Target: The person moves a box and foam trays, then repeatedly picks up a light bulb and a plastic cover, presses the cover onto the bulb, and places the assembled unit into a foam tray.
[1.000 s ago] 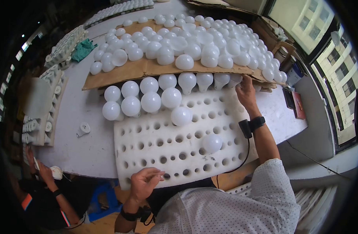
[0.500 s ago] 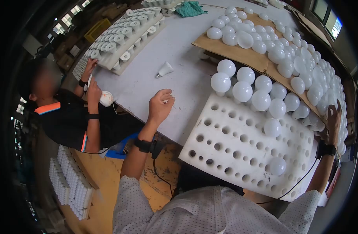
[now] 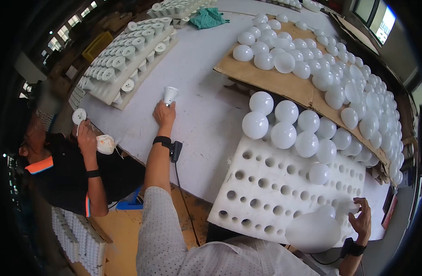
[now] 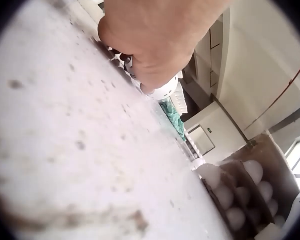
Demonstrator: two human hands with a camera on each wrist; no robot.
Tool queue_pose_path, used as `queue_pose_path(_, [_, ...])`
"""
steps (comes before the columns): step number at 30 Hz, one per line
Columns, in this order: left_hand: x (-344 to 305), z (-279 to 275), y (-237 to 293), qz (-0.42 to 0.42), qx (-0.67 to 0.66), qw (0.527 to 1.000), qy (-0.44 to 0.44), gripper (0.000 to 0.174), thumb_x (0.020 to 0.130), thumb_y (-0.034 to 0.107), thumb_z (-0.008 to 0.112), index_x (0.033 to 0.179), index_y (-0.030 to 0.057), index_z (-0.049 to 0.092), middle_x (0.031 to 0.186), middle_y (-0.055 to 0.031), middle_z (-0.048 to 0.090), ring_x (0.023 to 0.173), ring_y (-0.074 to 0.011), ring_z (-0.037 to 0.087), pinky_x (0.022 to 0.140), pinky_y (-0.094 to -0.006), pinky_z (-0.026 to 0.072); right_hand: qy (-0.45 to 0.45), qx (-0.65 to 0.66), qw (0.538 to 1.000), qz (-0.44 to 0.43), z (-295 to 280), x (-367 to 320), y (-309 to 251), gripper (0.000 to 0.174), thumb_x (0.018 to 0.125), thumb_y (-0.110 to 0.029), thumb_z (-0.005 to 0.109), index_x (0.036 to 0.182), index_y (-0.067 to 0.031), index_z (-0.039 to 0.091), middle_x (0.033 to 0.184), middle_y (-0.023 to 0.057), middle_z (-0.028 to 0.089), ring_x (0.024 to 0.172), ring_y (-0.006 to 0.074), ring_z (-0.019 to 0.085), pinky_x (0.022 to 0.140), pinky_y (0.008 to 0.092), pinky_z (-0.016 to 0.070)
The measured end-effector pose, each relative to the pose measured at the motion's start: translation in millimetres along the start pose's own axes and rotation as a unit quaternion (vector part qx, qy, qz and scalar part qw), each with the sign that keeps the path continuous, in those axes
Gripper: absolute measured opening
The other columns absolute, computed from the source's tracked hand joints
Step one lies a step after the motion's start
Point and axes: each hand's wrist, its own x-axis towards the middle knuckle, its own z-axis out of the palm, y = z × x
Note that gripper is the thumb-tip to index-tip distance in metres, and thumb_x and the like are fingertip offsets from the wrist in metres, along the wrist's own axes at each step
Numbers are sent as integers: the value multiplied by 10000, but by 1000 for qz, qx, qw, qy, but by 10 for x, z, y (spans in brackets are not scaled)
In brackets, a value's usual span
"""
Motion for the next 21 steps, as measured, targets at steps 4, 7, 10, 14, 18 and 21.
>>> queue_pose_path(4, [35, 59, -57, 18, -40, 999, -1, 298, 749, 280, 647, 916, 37, 601, 813, -162, 627, 779, -318, 599, 694, -400, 461, 18, 55, 998, 1, 93, 118, 32, 518, 588, -41, 598, 1091, -29, 474, 1118, 172, 527, 1003, 327, 522, 809, 366, 436])
queue_pose_path(7, [-168, -272, -15, 4, -121, 991, -60, 329, 768, 280, 639, 963, 18, 598, 832, -158, 621, 798, -282, 604, 695, -373, 466, 82, 106, 991, 23, 307, 223, 31, 608, 641, -76, 631, 1214, -35, 434, 1185, 174, 474, 1043, 325, 499, 857, 380, 420])
queue_pose_path(10, [-502, -376, -229, -85, -477, 858, -172, 405, 846, 262, 577, 1120, -31, 520, 1006, -157, 592, 862, -233, 592, 737, -330, 467, 105, -100, 989, 28, 385, 244, -168, 650, 652, -142, 697, 1234, -41, 426, 1158, 168, 480, 1044, 303, 495, 857, 365, 422])
queue_pose_path(14, [-1226, -1258, 21, -159, -714, 635, -248, 539, 877, 212, 523, 1298, -28, 286, 1311, -214, 377, 971, -236, 558, 786, -296, 453, 208, 19, 978, 10, 330, 149, -14, 634, 684, -235, 716, 1214, -44, 426, 1087, 148, 530, 886, 257, 561, 725, 335, 477])
queue_pose_path(18, [-1764, -1767, 16, -62, -689, 618, -374, 549, 838, 217, 573, 1253, -45, 327, 1175, -269, 491, 858, -221, 599, 680, -296, 485, 138, 606, 783, 21, 268, -72, -56, 858, 650, -403, 728, 1296, -34, 301, 1103, 151, 520, 833, 195, 584, 611, 267, 497])
queue_pose_path(21, [-2119, -2131, 336, -2, -658, 587, -472, 558, 796, 201, 622, 1208, -62, 352, 1063, -291, 553, 737, -202, 618, 574, -286, 496, 84, 614, 784, -32, 381, -168, -245, 928, 625, -404, 754, 1317, -28, 262, 1119, 160, 514, 835, 216, 597, 606, 281, 501])
